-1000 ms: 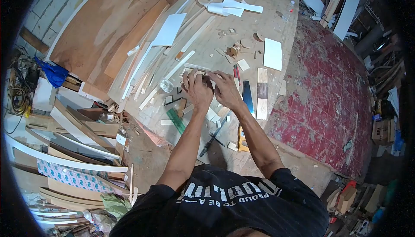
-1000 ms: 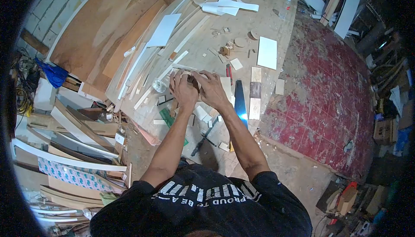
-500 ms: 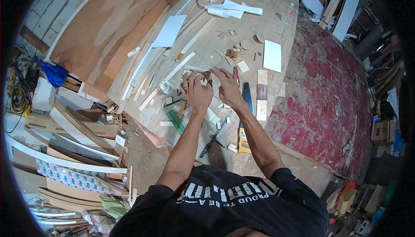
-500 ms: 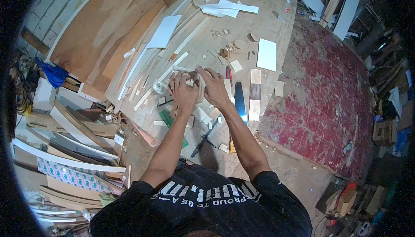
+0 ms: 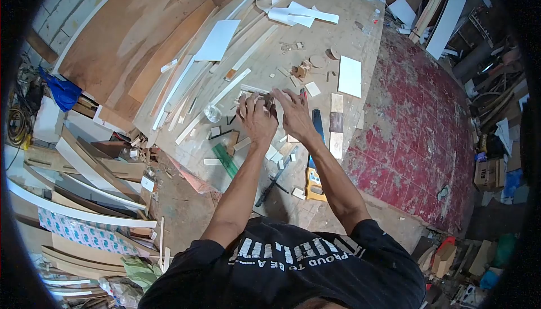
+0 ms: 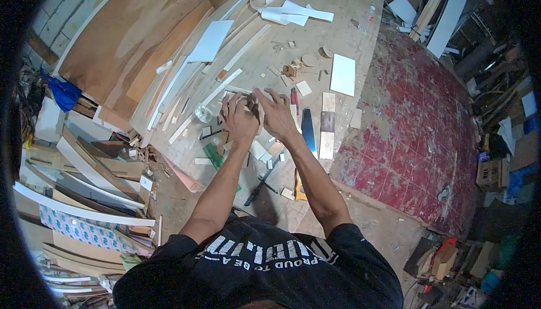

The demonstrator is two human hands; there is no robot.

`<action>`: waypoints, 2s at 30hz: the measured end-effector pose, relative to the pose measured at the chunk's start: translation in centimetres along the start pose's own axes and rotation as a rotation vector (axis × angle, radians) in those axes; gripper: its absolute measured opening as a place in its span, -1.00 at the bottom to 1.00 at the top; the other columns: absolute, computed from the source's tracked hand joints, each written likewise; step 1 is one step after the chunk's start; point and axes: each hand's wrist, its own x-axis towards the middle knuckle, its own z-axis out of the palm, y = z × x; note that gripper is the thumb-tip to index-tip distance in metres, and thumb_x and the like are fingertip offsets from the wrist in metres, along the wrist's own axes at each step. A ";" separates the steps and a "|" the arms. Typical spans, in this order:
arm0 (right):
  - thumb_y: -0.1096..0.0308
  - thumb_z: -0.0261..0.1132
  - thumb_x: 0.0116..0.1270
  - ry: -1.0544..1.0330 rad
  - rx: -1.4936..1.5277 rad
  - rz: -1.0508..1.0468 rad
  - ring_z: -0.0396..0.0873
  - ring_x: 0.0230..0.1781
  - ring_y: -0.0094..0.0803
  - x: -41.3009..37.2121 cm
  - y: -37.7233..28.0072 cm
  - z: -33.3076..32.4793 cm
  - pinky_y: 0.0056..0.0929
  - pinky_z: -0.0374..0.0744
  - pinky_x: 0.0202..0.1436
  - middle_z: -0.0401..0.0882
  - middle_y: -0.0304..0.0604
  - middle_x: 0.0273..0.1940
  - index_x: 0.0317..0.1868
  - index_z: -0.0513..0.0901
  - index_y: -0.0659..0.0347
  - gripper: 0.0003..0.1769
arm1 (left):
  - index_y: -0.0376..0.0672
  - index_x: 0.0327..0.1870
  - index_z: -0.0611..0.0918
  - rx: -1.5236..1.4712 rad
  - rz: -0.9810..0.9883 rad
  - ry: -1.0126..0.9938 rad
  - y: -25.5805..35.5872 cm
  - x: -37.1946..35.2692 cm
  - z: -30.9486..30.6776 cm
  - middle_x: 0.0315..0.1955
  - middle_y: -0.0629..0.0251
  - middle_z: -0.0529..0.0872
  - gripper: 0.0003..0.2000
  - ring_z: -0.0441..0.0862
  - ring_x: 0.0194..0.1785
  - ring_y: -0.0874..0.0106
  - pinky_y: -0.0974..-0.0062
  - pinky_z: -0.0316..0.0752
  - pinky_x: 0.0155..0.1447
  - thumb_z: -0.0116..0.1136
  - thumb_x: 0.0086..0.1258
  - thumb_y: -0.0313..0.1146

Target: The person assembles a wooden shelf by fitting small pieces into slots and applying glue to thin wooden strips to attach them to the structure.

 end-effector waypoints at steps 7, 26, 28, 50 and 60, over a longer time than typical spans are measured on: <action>0.60 0.16 0.17 -0.127 -0.098 -0.055 0.34 0.45 -0.09 -0.5 -0.8 -0.1 0.07 0.19 0.44 0.64 -0.03 0.23 0.49 0.33 0.11 -0.21 | -0.10 -0.09 0.67 -0.006 0.024 -0.024 -1.0 -0.1 0.2 0.22 0.31 0.56 -0.73 0.27 0.47 0.12 -0.06 0.09 0.45 0.34 0.18 -0.33; 0.45 0.37 0.14 0.194 0.359 0.271 0.35 0.44 0.11 -2.5 -0.3 -0.3 -0.07 0.25 0.54 0.45 0.09 0.39 0.56 0.17 0.20 -0.05 | -0.13 0.32 0.45 -0.206 0.283 -0.317 -4.7 2.9 -6.0 0.38 0.18 0.37 -0.21 0.10 0.54 -0.03 -0.17 -0.03 0.53 0.54 0.02 -0.11; 0.39 0.43 0.11 0.166 0.360 0.344 0.32 0.48 0.05 -2.7 -0.7 0.2 -0.09 0.24 0.56 0.42 0.09 0.42 0.59 0.08 0.19 0.05 | -0.16 0.39 0.40 -0.223 0.387 -0.446 -6.3 5.5 -6.3 0.45 0.15 0.32 -0.15 0.05 0.58 0.00 -0.17 -0.08 0.55 0.54 0.03 -0.10; 0.22 0.44 0.15 0.643 0.255 0.929 0.79 -0.18 -0.14 2.9 -5.9 6.0 -0.29 0.69 -0.02 0.78 0.21 -0.23 0.20 0.62 0.42 -0.37 | -0.14 0.53 0.29 -0.350 0.640 -1.074 -6.4 12.8 -2.0 0.29 -0.03 0.57 -0.01 0.44 0.41 0.05 0.12 0.19 0.50 0.54 -0.01 -0.14; 0.22 0.43 0.17 0.638 0.182 1.027 0.80 -0.24 -0.05 4.1 -6.3 6.7 -0.27 0.69 -0.07 0.77 0.20 -0.26 0.10 0.67 0.47 -0.44 | -0.17 0.51 0.33 -0.366 0.621 -1.062 -6.2 13.0 -2.4 0.26 -0.07 0.58 -0.13 0.51 0.34 0.05 0.15 0.26 0.42 0.31 0.01 -0.40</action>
